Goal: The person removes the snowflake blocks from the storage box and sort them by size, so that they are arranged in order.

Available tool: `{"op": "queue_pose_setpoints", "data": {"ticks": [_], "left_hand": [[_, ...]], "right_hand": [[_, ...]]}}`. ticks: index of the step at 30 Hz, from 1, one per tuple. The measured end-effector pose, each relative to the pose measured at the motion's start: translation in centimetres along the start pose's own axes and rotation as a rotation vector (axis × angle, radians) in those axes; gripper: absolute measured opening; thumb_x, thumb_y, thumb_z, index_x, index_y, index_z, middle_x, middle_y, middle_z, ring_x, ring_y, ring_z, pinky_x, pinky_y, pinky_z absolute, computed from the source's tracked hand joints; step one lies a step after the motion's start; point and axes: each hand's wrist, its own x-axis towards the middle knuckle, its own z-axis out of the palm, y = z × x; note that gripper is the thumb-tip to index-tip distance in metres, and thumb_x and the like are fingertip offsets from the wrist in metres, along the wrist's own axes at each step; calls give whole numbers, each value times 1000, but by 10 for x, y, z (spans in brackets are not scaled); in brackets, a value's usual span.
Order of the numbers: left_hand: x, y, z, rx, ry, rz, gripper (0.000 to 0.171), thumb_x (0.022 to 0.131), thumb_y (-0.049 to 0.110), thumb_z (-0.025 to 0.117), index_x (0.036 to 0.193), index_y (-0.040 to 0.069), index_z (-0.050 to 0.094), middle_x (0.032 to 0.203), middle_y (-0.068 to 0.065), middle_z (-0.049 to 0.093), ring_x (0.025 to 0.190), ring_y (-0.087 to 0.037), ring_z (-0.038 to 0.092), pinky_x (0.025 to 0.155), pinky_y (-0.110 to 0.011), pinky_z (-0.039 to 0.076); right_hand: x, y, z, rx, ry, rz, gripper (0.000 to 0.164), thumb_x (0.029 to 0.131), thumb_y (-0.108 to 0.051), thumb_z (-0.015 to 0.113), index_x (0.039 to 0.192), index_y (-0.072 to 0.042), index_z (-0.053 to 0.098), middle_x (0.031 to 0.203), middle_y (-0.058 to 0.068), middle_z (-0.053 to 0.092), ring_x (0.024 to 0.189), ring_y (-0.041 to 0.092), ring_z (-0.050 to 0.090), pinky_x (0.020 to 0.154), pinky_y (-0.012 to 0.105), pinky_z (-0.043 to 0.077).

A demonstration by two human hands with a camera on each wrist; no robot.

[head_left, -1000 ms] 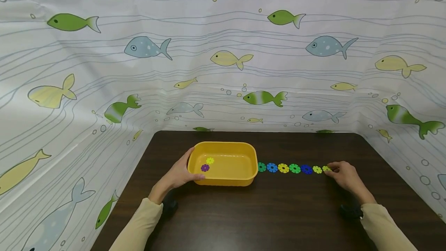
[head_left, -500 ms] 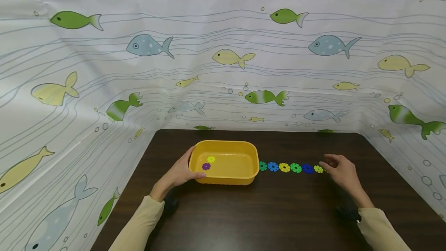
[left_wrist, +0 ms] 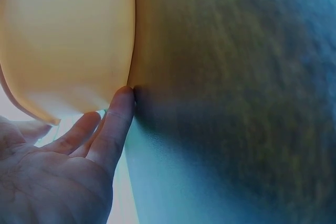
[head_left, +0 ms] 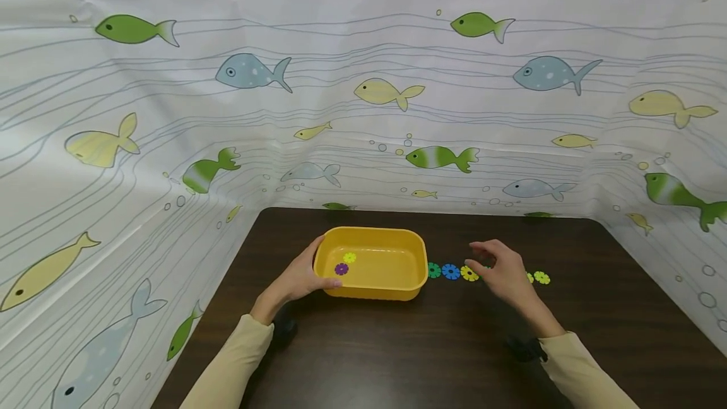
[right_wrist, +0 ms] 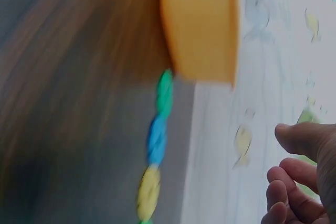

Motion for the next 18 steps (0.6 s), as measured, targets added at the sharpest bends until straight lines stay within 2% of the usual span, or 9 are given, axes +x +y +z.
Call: {"op": "queue_pose_setpoints", "data": {"ticks": [5,10,16,18], "left_hand": [[0,0,-2,-7,3,0,119,84,41,93,173,13,20,160,-17,51,128,-29,63,120,-55,54],[-1,3,-3,-21,-4,12,118,84,41,92,174,12,20,159,-17,52,125,-28,64,119,-54,55],[-3,3,-1,-19,-5,14,119,84,41,93,174,12,20,161,-17,51,124,-27,63,119,-53,55],[-3,3,0,-13,-5,14,119,84,41,92,174,11,20,162,-18,50,124,-27,63,119,-53,55]], "right_hand": [[12,-31,22,63,-48,-58,35,93,-11,86,125,-1,77,114,15,75,96,26,67,76,25,56],[24,-56,45,116,-109,-127,35,92,-11,87,123,1,78,113,14,76,95,25,68,76,27,56],[37,-84,72,129,-232,-139,33,93,-13,86,123,0,79,114,16,76,94,25,64,74,23,54],[41,-91,82,117,-279,-139,34,95,-15,85,125,-1,78,117,15,77,97,25,65,77,26,55]]}}
